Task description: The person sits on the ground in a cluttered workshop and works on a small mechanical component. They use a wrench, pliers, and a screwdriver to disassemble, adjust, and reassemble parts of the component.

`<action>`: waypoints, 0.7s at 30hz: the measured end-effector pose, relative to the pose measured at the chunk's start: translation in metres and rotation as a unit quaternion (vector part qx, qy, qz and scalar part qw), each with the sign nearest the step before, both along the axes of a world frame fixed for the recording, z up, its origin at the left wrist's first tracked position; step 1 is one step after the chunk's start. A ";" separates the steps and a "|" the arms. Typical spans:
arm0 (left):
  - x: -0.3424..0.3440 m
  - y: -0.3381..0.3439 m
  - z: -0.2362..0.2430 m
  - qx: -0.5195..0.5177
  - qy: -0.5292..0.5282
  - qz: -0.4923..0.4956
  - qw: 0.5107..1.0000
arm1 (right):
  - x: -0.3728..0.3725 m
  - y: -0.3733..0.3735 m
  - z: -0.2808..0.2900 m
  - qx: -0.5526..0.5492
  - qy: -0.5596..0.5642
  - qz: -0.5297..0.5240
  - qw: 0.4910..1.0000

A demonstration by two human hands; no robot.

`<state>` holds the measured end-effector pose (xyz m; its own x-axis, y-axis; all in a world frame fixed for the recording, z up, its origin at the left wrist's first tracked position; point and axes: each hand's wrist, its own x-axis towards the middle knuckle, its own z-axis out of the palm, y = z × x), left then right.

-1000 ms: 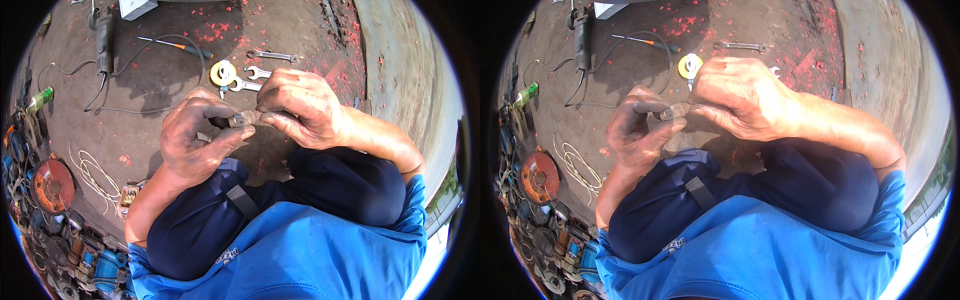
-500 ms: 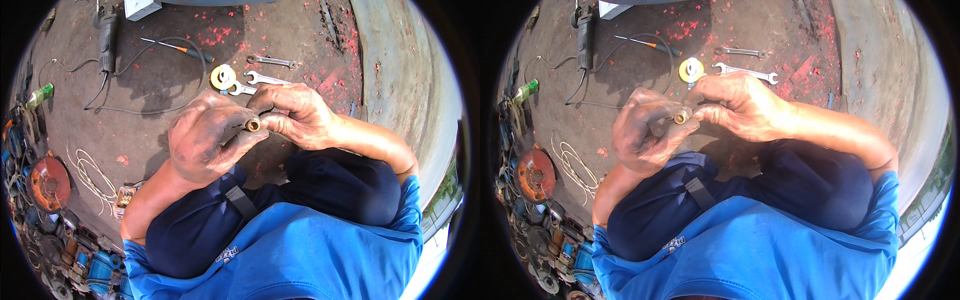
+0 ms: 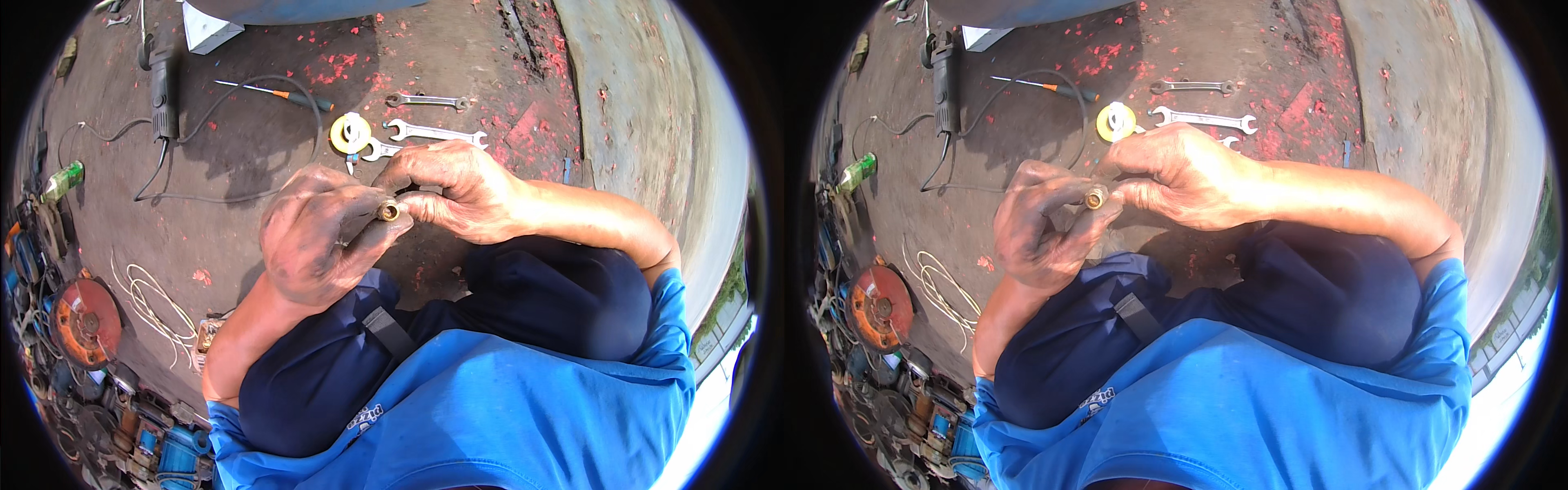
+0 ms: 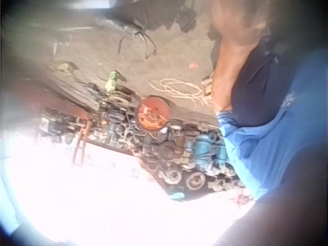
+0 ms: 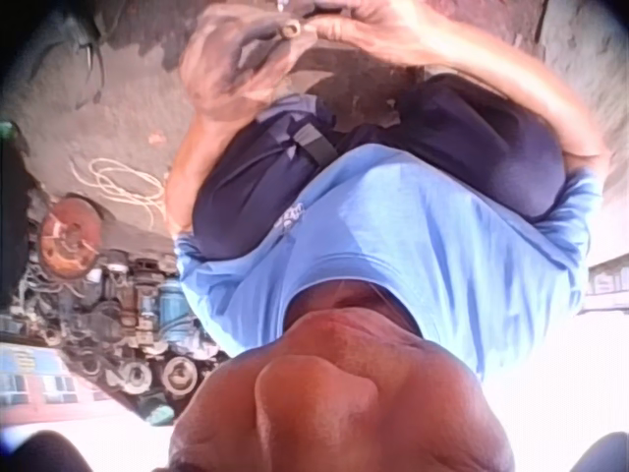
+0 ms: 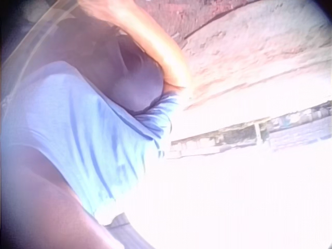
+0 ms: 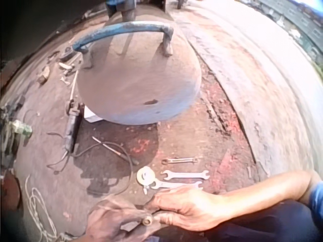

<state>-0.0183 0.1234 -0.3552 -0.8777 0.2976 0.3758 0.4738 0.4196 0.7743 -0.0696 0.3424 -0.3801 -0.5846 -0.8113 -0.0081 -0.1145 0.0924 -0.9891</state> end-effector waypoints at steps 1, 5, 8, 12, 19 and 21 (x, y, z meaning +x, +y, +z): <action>0.000 0.000 0.000 -0.003 0.004 0.000 1.000 | 0.000 0.000 -0.001 -0.004 -0.001 0.000 1.000; 0.000 0.000 -0.001 -0.016 0.006 0.010 1.000 | 0.001 -0.001 -0.002 -0.019 -0.011 -0.005 1.000; -0.002 0.001 0.001 -0.013 0.000 0.003 1.000 | 0.002 -0.003 -0.003 -0.034 0.001 -0.023 0.999; 0.000 0.002 -0.002 -0.006 -0.006 0.011 1.000 | 0.003 -0.003 -0.004 -0.038 -0.004 -0.024 0.999; -0.003 0.001 -0.001 -0.013 0.001 0.001 1.000 | 0.002 0.000 -0.003 -0.039 -0.022 -0.023 0.999; -0.004 0.001 -0.001 -0.017 0.001 -0.004 1.000 | 0.002 0.000 -0.003 -0.036 -0.026 -0.022 0.999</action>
<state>-0.0221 0.1239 -0.3559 -0.8744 0.3171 0.3672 0.4788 0.4420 0.7585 -0.0674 0.3428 -0.3832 -0.6196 -0.7847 0.0178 -0.0599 0.0247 -0.9979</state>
